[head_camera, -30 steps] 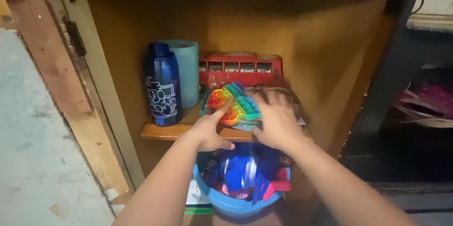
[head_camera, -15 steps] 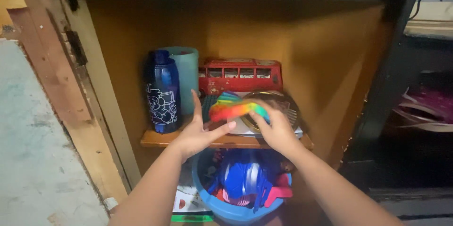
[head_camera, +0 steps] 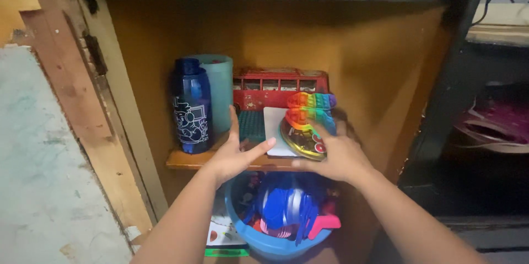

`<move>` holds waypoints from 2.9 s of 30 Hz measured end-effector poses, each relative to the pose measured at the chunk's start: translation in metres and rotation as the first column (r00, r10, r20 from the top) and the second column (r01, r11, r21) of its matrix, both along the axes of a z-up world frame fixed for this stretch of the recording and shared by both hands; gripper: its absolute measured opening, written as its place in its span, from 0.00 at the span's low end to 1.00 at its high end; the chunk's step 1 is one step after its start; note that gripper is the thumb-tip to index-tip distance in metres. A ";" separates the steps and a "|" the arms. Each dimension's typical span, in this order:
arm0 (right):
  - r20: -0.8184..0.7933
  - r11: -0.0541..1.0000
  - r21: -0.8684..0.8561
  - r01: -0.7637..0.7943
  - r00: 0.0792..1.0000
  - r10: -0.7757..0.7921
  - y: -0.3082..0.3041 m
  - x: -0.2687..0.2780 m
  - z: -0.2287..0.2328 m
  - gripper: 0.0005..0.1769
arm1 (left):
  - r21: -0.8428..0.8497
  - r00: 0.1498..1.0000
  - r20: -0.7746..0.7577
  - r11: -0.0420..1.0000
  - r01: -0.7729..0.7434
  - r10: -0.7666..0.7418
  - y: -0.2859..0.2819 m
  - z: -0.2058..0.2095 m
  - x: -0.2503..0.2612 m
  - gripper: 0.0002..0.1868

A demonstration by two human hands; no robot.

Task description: The person is tidying up toys on a shelf and cleaning a rug with a broom.

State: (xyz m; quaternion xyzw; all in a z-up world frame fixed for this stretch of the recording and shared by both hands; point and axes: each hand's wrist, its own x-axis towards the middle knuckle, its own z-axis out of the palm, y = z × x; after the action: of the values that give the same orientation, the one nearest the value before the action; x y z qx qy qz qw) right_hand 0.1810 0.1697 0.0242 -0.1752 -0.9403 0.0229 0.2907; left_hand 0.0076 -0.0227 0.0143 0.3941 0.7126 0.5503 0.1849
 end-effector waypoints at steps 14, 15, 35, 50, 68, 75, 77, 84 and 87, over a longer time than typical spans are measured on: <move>-0.302 0.983 0.077 -0.165 0.936 0.180 -0.040 0.031 0.001 0.43 | 0.171 0.930 0.367 0.983 -0.066 -0.001 -0.014 -0.004 0.008 0.63; -0.227 0.958 0.154 -0.241 0.935 0.271 -0.049 0.033 -0.004 0.45 | 0.308 0.848 0.511 0.951 -0.027 -0.141 -0.015 -0.013 0.000 0.64; 0.367 0.713 0.178 -0.679 0.718 0.592 -0.056 0.037 -0.093 0.41 | -0.117 0.647 0.741 0.983 -0.141 0.180 -0.104 -0.098 0.009 0.36; 0.471 0.893 0.391 -0.221 0.882 0.012 -0.080 -0.041 -0.130 0.31 | -0.165 0.978 0.141 0.977 -0.132 0.156 -0.027 -0.141 0.009 0.46; -0.108 0.656 -0.718 0.232 0.894 -0.435 0.014 -0.025 -0.018 0.36 | 0.088 0.853 -0.170 0.870 -0.485 0.493 0.016 -0.015 0.003 0.50; -0.364 0.430 -0.888 -0.164 0.823 -0.436 0.042 -0.029 -0.022 0.35 | 0.087 0.937 0.024 0.933 -0.348 0.347 0.013 -0.009 -0.005 0.53; -0.326 0.378 -0.912 -0.161 0.843 -0.428 0.043 -0.020 -0.017 0.35 | -0.013 0.926 0.037 0.927 -0.376 0.376 0.010 -0.013 -0.016 0.51; -0.296 0.717 -0.696 -0.041 0.926 -0.235 0.026 0.005 -0.034 0.44 | 0.136 0.936 0.036 0.926 -0.353 0.351 -0.003 -0.016 -0.009 0.45; -0.001 0.855 -0.484 0.188 0.977 -0.215 0.014 0.024 -0.012 0.50 | 0.161 0.931 0.226 0.931 -0.327 0.287 -0.004 -0.010 0.007 0.47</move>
State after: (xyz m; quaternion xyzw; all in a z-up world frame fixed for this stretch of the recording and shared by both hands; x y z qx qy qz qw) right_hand 0.2049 0.1841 0.0125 -0.3388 -0.8731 0.2300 0.2646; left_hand 0.0144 -0.0272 0.0042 0.2366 0.6860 0.6762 0.1268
